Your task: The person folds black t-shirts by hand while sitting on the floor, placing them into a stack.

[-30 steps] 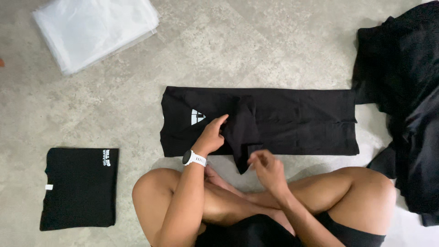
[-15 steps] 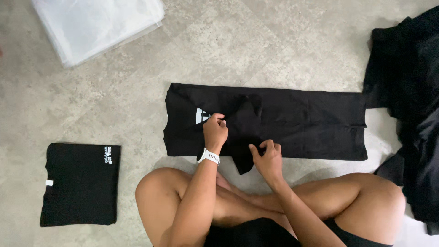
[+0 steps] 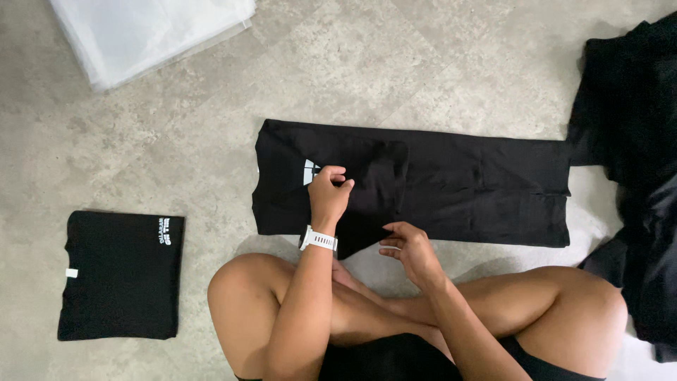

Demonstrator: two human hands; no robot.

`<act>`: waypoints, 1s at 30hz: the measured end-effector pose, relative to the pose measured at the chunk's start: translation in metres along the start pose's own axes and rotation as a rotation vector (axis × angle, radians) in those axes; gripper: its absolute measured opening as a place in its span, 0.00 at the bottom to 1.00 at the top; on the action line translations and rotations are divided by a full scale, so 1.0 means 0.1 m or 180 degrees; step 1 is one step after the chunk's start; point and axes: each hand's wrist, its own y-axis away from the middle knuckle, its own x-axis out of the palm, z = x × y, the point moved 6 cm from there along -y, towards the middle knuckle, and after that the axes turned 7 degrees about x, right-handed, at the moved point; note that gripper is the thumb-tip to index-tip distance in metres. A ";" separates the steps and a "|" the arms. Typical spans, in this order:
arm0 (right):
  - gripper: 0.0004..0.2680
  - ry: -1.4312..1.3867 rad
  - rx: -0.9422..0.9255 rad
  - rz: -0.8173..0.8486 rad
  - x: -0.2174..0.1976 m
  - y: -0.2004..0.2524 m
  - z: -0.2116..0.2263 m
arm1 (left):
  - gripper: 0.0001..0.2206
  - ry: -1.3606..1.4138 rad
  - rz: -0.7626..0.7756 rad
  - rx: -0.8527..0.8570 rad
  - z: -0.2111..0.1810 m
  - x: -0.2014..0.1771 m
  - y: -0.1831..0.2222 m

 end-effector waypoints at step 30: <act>0.13 0.4571 -0.3163 -0.0190 0.67 -0.73 1.34 | 0.13 -0.0167 -0.0328 -0.0020 0.26 -0.20 -0.11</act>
